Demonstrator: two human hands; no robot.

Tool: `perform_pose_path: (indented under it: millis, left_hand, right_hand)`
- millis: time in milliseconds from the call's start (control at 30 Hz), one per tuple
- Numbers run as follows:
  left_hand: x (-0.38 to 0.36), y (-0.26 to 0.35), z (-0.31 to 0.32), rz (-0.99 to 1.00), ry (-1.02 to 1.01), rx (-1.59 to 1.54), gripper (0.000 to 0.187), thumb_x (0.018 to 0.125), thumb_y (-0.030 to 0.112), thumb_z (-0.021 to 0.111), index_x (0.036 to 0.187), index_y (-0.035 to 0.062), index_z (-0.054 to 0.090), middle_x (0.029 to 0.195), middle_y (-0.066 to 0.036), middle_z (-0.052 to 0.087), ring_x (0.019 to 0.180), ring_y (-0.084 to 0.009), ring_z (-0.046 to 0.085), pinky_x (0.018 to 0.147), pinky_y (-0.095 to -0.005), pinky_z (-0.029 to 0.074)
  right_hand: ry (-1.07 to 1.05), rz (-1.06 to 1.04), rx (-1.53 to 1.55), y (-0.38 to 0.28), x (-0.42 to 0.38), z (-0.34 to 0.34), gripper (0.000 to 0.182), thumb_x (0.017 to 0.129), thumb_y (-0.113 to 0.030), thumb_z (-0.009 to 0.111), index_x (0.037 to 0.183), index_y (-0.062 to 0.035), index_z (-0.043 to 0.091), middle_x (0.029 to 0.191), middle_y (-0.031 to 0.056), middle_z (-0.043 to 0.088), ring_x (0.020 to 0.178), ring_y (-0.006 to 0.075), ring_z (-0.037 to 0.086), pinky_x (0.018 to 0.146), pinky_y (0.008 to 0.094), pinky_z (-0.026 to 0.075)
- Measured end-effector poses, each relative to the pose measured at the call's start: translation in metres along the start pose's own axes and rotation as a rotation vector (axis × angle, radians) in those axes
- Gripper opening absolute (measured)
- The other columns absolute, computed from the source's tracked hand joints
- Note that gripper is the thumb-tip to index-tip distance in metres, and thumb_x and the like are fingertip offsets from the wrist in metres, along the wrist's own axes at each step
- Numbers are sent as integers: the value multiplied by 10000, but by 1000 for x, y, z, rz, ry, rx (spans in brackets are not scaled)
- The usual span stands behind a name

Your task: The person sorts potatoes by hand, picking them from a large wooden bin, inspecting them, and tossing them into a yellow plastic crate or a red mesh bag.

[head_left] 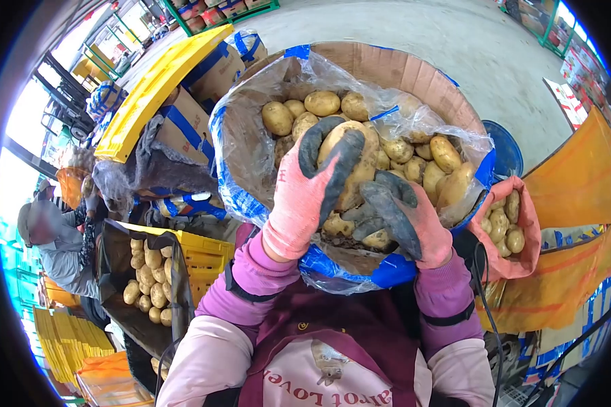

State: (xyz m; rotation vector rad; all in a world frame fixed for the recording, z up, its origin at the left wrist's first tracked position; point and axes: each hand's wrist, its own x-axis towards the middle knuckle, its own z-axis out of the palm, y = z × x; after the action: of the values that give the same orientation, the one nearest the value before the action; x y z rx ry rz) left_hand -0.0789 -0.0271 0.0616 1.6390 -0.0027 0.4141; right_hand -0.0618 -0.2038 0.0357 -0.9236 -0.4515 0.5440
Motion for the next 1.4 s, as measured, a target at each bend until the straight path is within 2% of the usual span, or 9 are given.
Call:
perform_pose_path:
  millis: [200,533,567,633,767,967,1067,1267,1400]
  left_hand:
    - [-1,-9,9,198,32,303,310,966,144,592,1216,-38,585,1132,-104,651,1033,-145,606,896,-295,491]
    - [-1,-16,6,349,57,195,275,951,117,597,1201,1,597,1074,-94,661,969,-152,610,878,-304,491]
    - [-3,-11,6,376,23,345,295,920,63,561,1205,-2,595,1129,-137,629,1010,-241,613,895,-341,500]
    - [-2,-9,1,321,-38,345,382,874,26,576,1255,-4,557,1172,-178,612,1038,-308,621,905,-370,506]
    - [5,-20,-24,579,-149,533,429,926,85,542,1341,-13,489,1197,-184,626,1031,-305,648,907,-360,518]
    - [2,-18,-15,497,-14,566,420,925,99,570,1322,-13,493,1149,-183,625,1006,-288,635,898,-361,503]
    - [-1,-17,7,447,85,373,350,960,130,563,1281,-2,522,1113,-131,620,1016,-211,603,919,-326,468]
    - [2,-15,-5,122,-113,-30,338,1018,206,495,1278,-8,531,1184,-103,627,1062,-150,606,918,-283,493]
    - [0,-21,-9,341,-53,6,344,1038,229,457,1269,-10,543,1179,-94,631,1065,-155,608,914,-288,493]
  right_hand:
    - [119,-20,-259,10,-1,-9,320,918,-142,653,1180,35,599,1011,65,670,825,116,633,699,273,521]
    - [34,-40,-375,8,6,-7,390,848,-70,703,1199,37,573,1006,90,678,892,146,645,770,289,526]
    - [37,-40,-375,13,4,-10,390,848,-70,703,1199,37,573,1006,90,678,892,146,645,770,289,526]
    - [241,-461,-1016,22,3,-11,364,871,-65,679,1205,35,573,1010,101,682,875,162,661,756,292,530]
    - [315,111,-662,-1,3,-4,370,879,-79,676,1210,45,565,1005,112,685,842,165,671,724,291,530]
    - [185,155,-222,10,6,-3,300,882,-64,651,1164,29,608,935,99,697,795,175,667,693,301,525]
    - [23,-319,-661,21,7,-13,327,854,-70,683,1159,25,609,930,123,692,801,215,664,717,319,521]
    - [206,-353,-909,20,3,-14,462,784,-94,763,1181,41,569,969,156,677,850,243,661,775,353,518]
    - [92,-503,-860,19,6,-4,462,782,-79,749,1189,31,559,957,160,685,871,262,678,781,370,524]
